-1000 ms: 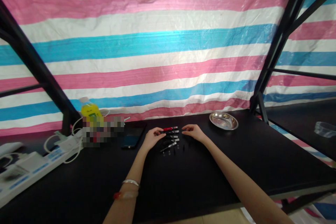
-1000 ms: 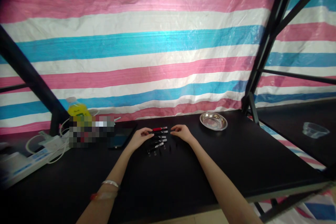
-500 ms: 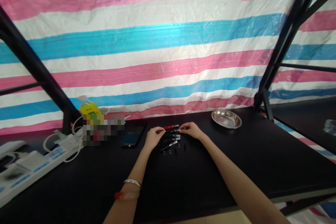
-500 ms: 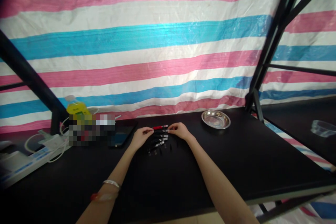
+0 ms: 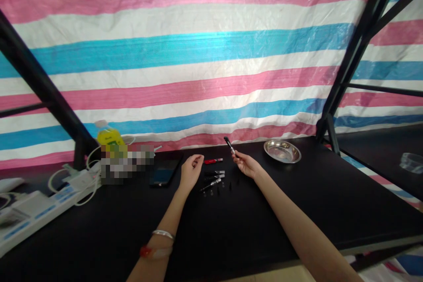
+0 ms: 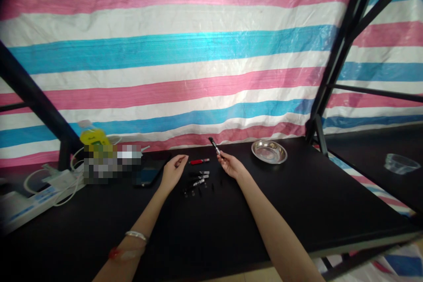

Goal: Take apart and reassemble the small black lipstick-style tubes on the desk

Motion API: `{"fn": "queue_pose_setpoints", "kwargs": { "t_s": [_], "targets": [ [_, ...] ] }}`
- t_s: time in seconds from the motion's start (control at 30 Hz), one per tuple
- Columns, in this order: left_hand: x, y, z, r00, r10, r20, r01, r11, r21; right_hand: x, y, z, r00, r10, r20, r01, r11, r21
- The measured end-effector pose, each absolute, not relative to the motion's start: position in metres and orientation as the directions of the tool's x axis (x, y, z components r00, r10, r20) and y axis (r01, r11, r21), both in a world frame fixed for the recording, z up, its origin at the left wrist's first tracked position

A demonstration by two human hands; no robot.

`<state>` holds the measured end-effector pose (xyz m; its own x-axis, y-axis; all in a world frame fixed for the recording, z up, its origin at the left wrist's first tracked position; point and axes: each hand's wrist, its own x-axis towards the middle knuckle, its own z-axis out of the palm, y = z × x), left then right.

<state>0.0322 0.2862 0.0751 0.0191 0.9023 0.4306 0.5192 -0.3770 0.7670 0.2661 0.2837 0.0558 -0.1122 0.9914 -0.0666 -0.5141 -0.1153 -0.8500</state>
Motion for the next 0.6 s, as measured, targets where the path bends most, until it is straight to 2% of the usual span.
{"fn": "queue_pose_setpoints", "kwargs": {
  "t_s": [0.33,0.6],
  "targets": [
    [0.039,0.28,0.079,0.09,0.905,0.416,0.465,-0.407,0.786,0.259,0.279,0.062,-0.246,0.958,-0.145,-0.573,-0.264,-0.776],
    [0.048,0.275,0.074,0.203,0.885,0.418,0.352,-0.464,0.813,0.252,0.272,0.064,-0.279,0.955,-0.103,-0.514,-0.239,-0.824]
  ]
}}
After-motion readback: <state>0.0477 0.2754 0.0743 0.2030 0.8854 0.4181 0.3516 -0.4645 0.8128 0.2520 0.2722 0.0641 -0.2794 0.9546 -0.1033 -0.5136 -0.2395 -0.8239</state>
